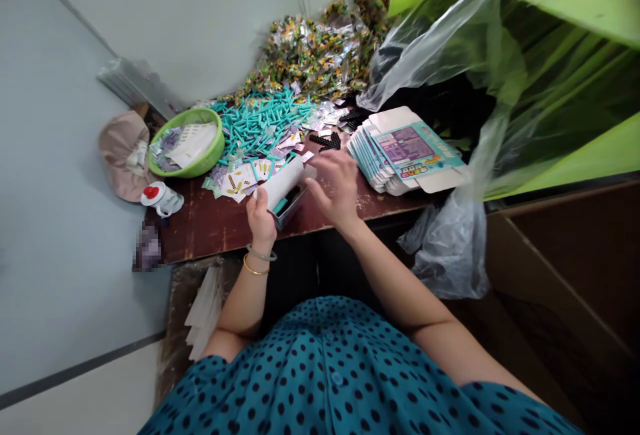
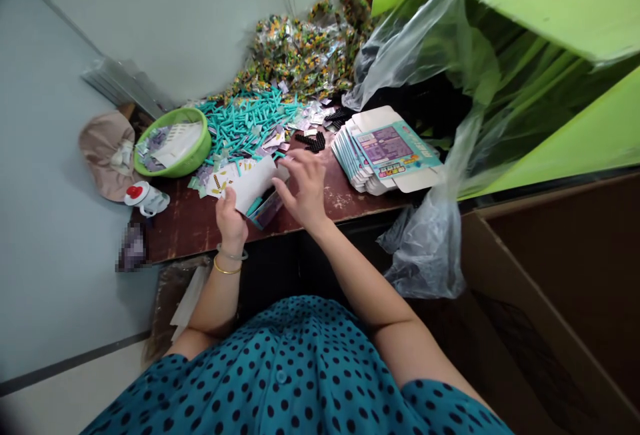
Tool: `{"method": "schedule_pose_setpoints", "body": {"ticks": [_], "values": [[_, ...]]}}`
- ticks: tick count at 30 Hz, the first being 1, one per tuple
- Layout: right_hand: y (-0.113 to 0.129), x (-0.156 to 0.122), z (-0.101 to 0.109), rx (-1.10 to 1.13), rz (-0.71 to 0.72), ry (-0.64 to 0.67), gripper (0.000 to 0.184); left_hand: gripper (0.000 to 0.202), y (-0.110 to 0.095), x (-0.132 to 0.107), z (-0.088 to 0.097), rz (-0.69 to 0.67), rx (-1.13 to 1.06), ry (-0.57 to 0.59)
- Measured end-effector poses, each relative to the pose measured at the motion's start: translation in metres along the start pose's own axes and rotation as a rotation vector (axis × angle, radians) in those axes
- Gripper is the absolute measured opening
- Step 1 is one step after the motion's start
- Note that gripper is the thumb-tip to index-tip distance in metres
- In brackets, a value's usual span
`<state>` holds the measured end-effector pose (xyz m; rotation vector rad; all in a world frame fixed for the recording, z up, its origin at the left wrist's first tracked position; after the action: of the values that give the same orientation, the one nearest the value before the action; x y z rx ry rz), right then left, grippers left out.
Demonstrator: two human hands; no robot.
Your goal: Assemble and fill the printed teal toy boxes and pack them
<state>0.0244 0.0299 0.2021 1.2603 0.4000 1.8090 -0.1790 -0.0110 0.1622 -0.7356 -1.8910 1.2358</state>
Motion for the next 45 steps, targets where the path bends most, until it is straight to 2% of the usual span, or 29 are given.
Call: {"method": "schedule_pose_setpoints", "body": {"ticks": [2, 5, 7, 9, 13, 16, 19, 22, 24, 26, 30, 33, 36, 39, 42, 45], "values": [[-0.016, 0.000, 0.002, 0.123, -0.094, 0.010, 0.049, 0.060, 0.008, 0.004, -0.007, 0.018, -0.039, 0.052], [-0.043, -0.002, -0.013, 0.272, -0.279, 0.093, 0.048, 0.071, 0.024, 0.005, -0.021, 0.032, -0.028, 0.143], [-0.055, -0.002, -0.018, 0.288, -0.363, 0.075, 0.047, 0.074, 0.032, 0.002, -0.024, 0.022, -0.017, 0.161], [-0.056, -0.001, -0.021, 0.338, -0.364, 0.059, 0.051, 0.069, 0.038, -0.001, -0.021, 0.037, -0.008, 0.150], [-0.058, -0.003, -0.027, 0.591, -0.392, 0.118, 0.066, 0.055, 0.045, 0.000, -0.009, 0.168, -0.105, 0.116], [-0.064, -0.003, -0.030, 0.684, -0.411, 0.209, 0.069, 0.053, 0.042, 0.005, -0.017, 0.258, -0.183, 0.278], [-0.066, -0.001, -0.033, 0.659, -0.381, 0.320, 0.067, 0.065, 0.036, 0.004, -0.027, 0.332, -0.211, 0.463], [-0.061, 0.002, -0.031, 0.529, -0.315, 0.369, 0.045, 0.072, 0.030, -0.004, -0.029, 0.373, -0.278, 0.526], [-0.053, 0.004, -0.025, 0.413, -0.219, 0.372, 0.032, 0.070, 0.028, -0.010, -0.029, 0.383, -0.282, 0.528], [-0.041, 0.005, -0.019, 0.300, -0.101, 0.388, 0.030, 0.065, 0.029, -0.014, -0.029, 0.392, -0.247, 0.517], [-0.018, -0.001, -0.008, 0.024, 0.152, 0.453, 0.038, 0.053, 0.031, -0.019, -0.029, 0.379, -0.243, 0.475], [-0.003, -0.008, 0.001, -0.202, 0.365, 0.418, 0.045, 0.049, 0.035, -0.022, -0.029, 0.395, -0.318, 0.454], [0.007, -0.019, -0.002, -0.282, 0.530, 0.457, 0.046, 0.048, 0.041, -0.023, -0.029, 0.409, -0.355, 0.436], [0.008, -0.022, -0.008, -0.265, 0.551, 0.535, 0.044, 0.047, 0.044, -0.020, -0.030, 0.402, -0.337, 0.428], [0.009, -0.017, -0.010, -0.252, 0.461, 0.557, 0.040, 0.043, 0.043, -0.016, -0.030, 0.385, -0.298, 0.454], [0.009, -0.011, -0.011, -0.239, 0.352, 0.537, 0.037, 0.044, 0.041, -0.014, -0.034, 0.374, -0.252, 0.543]]}}
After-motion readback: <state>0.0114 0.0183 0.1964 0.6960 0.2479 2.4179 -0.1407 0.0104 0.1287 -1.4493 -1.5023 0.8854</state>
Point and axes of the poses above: each hand's wrist, its own x-axis towards the middle knuckle, its own z-axis out of the back of the hand, y = z × x, the point moved 9 cm from there along x, towards the middle knuckle, and after that the axes turned 6 degrees about -x, right-handed, at the moved point
